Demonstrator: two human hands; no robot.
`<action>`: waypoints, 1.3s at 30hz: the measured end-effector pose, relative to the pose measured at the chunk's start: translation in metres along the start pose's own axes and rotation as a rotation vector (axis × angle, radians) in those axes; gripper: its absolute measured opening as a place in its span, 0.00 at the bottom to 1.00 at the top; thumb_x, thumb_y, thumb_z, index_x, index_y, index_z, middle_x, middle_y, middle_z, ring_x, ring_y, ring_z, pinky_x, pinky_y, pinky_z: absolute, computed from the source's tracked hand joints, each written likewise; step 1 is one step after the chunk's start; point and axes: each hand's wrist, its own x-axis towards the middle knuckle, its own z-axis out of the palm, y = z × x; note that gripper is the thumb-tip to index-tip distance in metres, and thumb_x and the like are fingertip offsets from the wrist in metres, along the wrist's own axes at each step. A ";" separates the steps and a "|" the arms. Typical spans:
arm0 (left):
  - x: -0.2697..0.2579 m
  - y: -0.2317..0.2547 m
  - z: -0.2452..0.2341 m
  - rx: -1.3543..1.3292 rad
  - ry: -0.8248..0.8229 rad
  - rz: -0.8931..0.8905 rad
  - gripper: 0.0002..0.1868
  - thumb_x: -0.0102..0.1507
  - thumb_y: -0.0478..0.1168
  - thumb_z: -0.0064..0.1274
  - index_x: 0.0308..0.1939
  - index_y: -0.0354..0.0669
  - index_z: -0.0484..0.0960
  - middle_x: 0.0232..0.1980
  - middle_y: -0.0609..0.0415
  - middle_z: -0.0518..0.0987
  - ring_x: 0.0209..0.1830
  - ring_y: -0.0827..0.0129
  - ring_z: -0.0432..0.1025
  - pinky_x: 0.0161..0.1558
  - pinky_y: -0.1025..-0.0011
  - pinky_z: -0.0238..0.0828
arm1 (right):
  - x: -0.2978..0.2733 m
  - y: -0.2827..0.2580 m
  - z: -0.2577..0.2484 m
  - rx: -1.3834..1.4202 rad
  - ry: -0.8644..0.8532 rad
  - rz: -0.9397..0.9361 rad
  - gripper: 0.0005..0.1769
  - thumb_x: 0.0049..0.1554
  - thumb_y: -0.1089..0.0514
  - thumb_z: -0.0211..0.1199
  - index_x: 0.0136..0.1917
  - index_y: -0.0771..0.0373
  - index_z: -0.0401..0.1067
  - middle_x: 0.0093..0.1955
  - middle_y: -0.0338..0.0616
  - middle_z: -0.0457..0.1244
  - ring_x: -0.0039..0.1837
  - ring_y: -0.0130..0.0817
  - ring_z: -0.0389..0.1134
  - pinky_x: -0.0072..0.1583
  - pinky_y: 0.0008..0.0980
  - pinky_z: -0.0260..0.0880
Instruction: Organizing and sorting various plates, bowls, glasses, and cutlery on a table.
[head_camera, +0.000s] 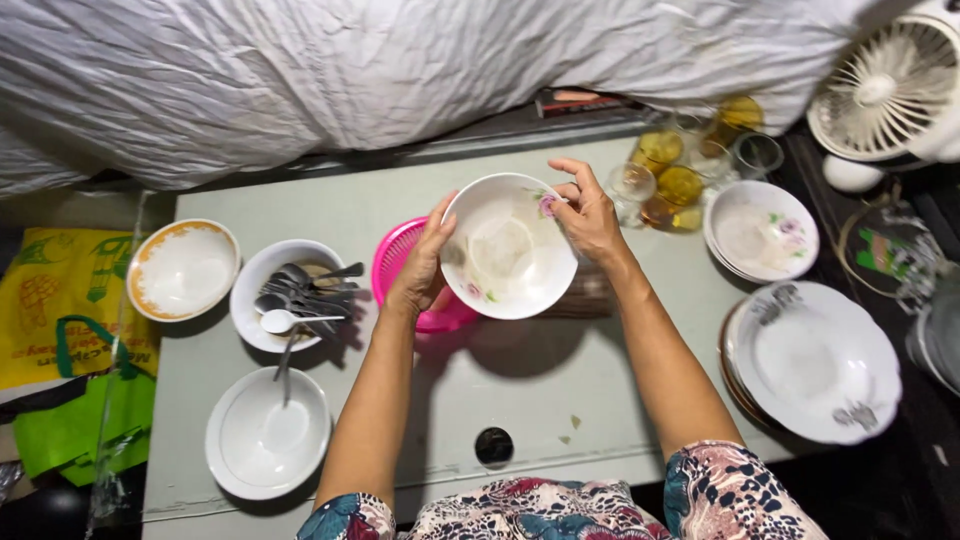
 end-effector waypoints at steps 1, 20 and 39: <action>0.004 -0.018 0.003 0.002 -0.012 -0.008 0.39 0.66 0.55 0.51 0.78 0.61 0.53 0.73 0.51 0.66 0.70 0.60 0.65 0.65 0.54 0.69 | -0.009 -0.004 -0.009 -0.003 0.013 0.005 0.30 0.61 0.70 0.57 0.76 0.61 0.59 0.53 0.47 0.70 0.49 0.22 0.67 0.51 0.22 0.69; 0.028 -0.174 0.246 -0.052 -0.123 -0.120 0.41 0.68 0.66 0.37 0.79 0.54 0.49 0.79 0.49 0.57 0.77 0.54 0.57 0.67 0.44 0.63 | -0.189 0.110 -0.212 0.287 0.561 0.134 0.36 0.54 0.73 0.56 0.76 0.67 0.58 0.68 0.48 0.63 0.68 0.34 0.65 0.69 0.33 0.66; 0.131 -0.276 0.323 0.004 -0.160 -0.269 0.48 0.64 0.69 0.40 0.81 0.52 0.47 0.84 0.56 0.48 0.84 0.61 0.38 0.73 0.43 0.43 | -0.162 0.188 -0.340 0.195 0.640 0.564 0.26 0.58 0.66 0.56 0.70 0.67 0.62 0.51 0.54 0.68 0.39 0.36 0.72 0.37 0.30 0.73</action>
